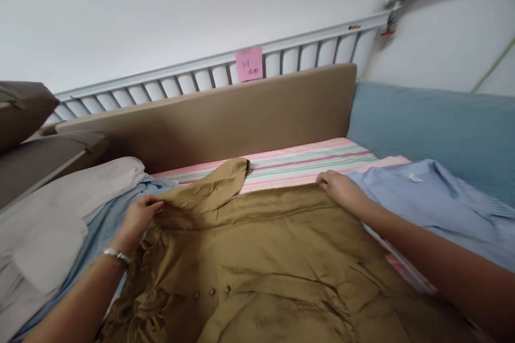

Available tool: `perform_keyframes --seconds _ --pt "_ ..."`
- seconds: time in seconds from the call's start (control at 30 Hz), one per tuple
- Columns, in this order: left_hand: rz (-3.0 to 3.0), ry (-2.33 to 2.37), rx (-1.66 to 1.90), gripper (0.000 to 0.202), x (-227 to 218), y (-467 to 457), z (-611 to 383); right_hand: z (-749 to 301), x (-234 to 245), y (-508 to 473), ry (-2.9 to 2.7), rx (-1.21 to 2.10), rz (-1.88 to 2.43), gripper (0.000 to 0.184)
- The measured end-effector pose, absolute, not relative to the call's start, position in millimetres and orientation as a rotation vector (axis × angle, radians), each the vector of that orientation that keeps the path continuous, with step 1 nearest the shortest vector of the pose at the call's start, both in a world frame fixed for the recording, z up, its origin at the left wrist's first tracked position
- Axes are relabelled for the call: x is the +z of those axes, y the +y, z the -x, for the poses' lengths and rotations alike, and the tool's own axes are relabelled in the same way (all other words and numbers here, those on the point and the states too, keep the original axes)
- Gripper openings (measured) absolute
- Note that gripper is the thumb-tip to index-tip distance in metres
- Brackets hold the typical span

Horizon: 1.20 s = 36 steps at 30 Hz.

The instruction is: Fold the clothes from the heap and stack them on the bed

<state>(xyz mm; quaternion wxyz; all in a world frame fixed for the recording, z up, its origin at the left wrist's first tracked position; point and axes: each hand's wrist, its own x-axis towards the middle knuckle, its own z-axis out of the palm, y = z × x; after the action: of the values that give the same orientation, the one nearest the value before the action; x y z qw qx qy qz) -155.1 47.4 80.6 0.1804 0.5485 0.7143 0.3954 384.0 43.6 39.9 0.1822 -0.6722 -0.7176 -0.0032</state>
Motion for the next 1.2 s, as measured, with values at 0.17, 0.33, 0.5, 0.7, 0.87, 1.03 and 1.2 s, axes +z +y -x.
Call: perform_keyframes --seconds 0.17,0.33,0.5,0.7,0.87,1.03,1.2 --pt "-1.550 2.000 1.128 0.024 77 5 164 -396 26 5 -2.023 -0.031 1.842 0.018" --pt "-1.582 1.881 1.140 0.030 63 -29 175 -407 8 -19 -2.042 0.014 1.815 0.017" --pt "-1.780 2.012 0.986 0.029 45 -58 181 -408 -1 -37 -2.095 0.016 1.873 0.021" --pt "-2.025 2.268 0.558 0.027 23 -77 165 -386 11 -45 -2.256 0.122 2.083 0.025" --pt "-2.045 2.295 0.862 0.036 24 -80 131 -314 58 -13 -2.290 0.008 1.960 0.027" --pt "-1.873 2.151 1.292 0.036 23 -83 124 -235 58 56 -2.203 0.143 1.943 0.025" --pt "-1.451 2.050 1.684 0.029 37 -76 144 -193 21 133 -2.061 0.206 1.930 0.047"
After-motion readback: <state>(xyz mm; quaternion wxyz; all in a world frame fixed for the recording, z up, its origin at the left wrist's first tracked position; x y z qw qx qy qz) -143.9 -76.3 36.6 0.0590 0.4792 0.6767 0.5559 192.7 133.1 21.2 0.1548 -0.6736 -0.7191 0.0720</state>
